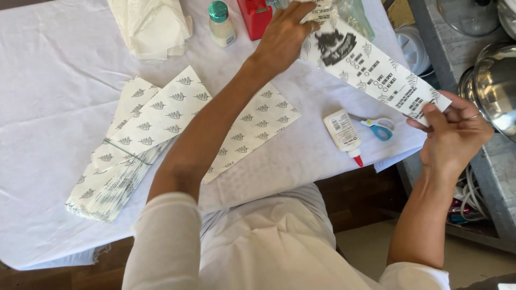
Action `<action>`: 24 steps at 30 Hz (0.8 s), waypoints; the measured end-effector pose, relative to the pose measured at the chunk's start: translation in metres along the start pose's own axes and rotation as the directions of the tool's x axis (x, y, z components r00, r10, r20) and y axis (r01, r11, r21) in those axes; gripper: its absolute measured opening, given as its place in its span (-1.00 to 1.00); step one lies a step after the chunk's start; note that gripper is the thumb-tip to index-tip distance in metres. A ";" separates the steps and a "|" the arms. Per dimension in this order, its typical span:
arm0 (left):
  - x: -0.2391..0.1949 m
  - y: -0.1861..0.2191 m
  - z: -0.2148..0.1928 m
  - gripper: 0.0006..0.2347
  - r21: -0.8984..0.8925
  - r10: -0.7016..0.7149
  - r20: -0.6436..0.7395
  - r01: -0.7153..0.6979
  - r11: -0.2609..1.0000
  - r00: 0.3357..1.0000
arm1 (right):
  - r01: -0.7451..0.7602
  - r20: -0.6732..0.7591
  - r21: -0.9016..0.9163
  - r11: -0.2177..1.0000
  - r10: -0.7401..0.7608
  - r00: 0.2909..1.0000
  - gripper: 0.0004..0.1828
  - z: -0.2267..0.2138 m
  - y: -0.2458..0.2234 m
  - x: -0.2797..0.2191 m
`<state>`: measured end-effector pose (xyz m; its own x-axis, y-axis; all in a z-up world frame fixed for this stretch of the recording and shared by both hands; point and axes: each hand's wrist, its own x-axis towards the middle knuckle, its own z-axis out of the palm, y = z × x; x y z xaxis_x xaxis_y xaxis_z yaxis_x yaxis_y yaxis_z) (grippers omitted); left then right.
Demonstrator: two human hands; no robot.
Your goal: The person is folding paper strips and applying glue to them to prepare them for packaging.
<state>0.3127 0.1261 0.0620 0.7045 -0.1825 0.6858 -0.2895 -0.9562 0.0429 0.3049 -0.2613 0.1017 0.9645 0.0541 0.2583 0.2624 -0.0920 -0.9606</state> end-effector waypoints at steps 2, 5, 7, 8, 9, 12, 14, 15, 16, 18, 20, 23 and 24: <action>0.021 -0.017 0.027 -0.60 0.028 0.005 0.034 -0.006 1.000 0.999 | -0.087 -0.038 0.076 0.993 0.090 0.995 -0.80 0.002 0.005 0.011; 0.042 -0.039 0.059 -0.71 0.104 0.005 0.153 -0.021 0.994 0.988 | -0.207 -0.076 0.190 0.960 0.224 0.972 -0.78 0.006 0.003 0.020; 0.044 -0.050 0.079 -0.75 0.145 -0.010 0.243 -0.026 0.989 0.970 | -0.255 -0.077 0.217 0.942 0.277 0.958 -0.77 0.007 0.002 0.022; 0.044 -0.056 0.090 -0.79 0.269 0.037 0.208 -0.094 0.959 0.977 | -0.280 -0.048 0.243 0.929 0.300 0.953 -0.78 0.008 0.003 0.025; 0.044 -0.061 0.100 -0.80 0.390 0.089 0.179 -0.154 0.908 0.980 | -0.306 -0.019 0.268 0.914 0.322 0.946 -0.79 0.009 0.003 0.028; 0.054 -0.060 0.091 -0.78 0.277 0.079 0.154 -0.120 0.953 0.985 | -0.349 0.004 0.301 0.887 0.365 0.931 -0.81 0.019 -0.002 0.040; 0.053 -0.063 0.087 -0.77 0.384 0.120 0.169 -0.177 0.906 0.978 | -0.340 -0.024 0.326 0.882 0.368 0.930 -0.81 0.028 -0.001 0.049; 0.052 -0.064 0.084 -0.74 0.489 0.155 0.183 -0.227 0.842 0.971 | -0.328 -0.047 0.349 0.878 0.366 0.929 -0.82 0.032 -0.001 0.053; 0.053 -0.063 0.082 -0.74 0.488 0.159 0.182 -0.229 0.842 0.970 | -0.326 -0.050 0.350 0.878 0.365 0.930 -0.82 0.036 0.002 0.053; 0.052 -0.063 0.075 -0.76 0.398 0.199 0.172 -0.253 0.882 0.965 | -0.227 -0.103 0.315 0.921 0.271 0.957 -0.80 0.044 0.006 0.053; 0.053 -0.062 0.074 -0.78 0.448 0.213 0.195 -0.280 0.849 0.957 | -0.152 -0.117 0.282 0.947 0.191 0.974 -0.79 0.058 0.005 0.046; 0.052 -0.059 0.077 -0.78 0.503 0.216 0.237 -0.310 0.807 0.947 | 0.031 -0.129 0.201 0.979 -0.005 0.992 -0.79 0.080 0.005 0.037; 0.052 -0.059 0.078 -0.77 0.513 0.205 0.254 -0.311 0.800 0.945 | 0.139 -0.120 0.156 0.978 -0.121 0.985 -0.78 0.088 0.004 0.034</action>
<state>0.4167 0.1556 0.0380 0.7710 -0.4266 0.4728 -0.1186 -0.8257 -0.5515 0.3363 -0.1724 0.0975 0.9221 -0.0554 0.3829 0.3862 0.0731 -0.9195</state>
